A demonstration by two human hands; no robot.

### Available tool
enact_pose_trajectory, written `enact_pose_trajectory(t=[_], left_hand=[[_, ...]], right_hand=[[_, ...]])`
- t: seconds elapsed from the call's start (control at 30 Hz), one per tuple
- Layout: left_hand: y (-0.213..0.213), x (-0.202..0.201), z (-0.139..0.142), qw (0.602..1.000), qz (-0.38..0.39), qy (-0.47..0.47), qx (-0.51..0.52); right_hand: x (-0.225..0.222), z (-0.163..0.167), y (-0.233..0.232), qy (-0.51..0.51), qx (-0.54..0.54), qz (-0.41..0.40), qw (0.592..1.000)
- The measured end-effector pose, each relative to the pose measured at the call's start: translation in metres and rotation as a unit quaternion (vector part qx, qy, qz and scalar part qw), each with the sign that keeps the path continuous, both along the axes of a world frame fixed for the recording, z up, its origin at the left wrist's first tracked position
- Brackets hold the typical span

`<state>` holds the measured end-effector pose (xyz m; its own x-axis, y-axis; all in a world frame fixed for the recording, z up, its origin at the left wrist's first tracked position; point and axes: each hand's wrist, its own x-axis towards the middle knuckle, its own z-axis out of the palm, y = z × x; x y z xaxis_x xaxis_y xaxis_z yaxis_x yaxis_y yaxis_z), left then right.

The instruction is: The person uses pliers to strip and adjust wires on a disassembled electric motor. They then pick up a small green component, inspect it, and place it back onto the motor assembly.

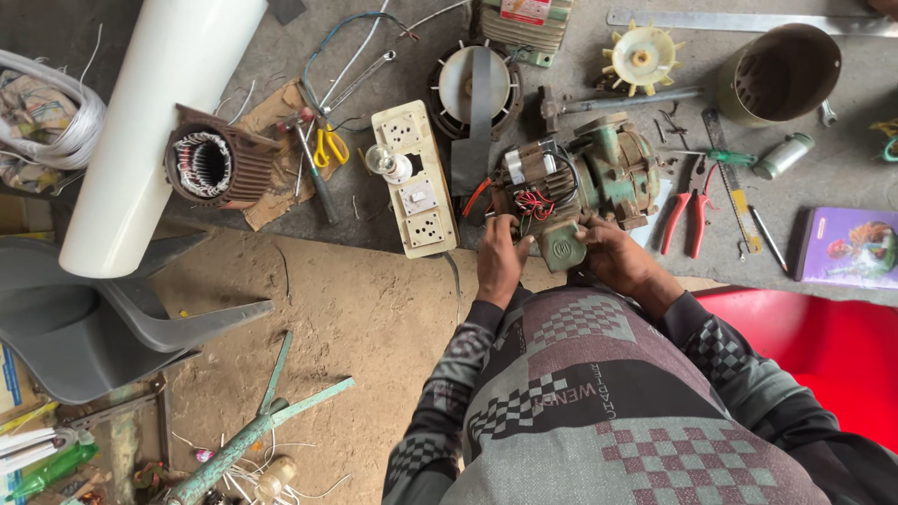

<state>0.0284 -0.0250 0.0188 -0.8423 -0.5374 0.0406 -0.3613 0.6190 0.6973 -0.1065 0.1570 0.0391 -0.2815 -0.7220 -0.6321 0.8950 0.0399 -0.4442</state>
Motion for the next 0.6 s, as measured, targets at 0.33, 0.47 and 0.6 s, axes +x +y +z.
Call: enact_pose_trajectory(t=[0.33, 0.47, 0.6], left_hand=[[0.003, 0.001, 0.029, 0.83, 0.088, 0.069, 0.546], [0.004, -0.001, 0.022, 0.791, 0.103, 0.093, 0.596], [-0.005, -0.006, 0.011, 0.741, 0.136, 0.126, 0.646]], right_hand=[[-0.011, 0.028, -0.009, 0.036, -0.054, -0.018, 0.998], [-0.013, 0.025, -0.015, 0.061, -0.017, -0.023, 0.998], [-0.01, 0.029, -0.014, 0.052, -0.035, -0.031, 0.998]])
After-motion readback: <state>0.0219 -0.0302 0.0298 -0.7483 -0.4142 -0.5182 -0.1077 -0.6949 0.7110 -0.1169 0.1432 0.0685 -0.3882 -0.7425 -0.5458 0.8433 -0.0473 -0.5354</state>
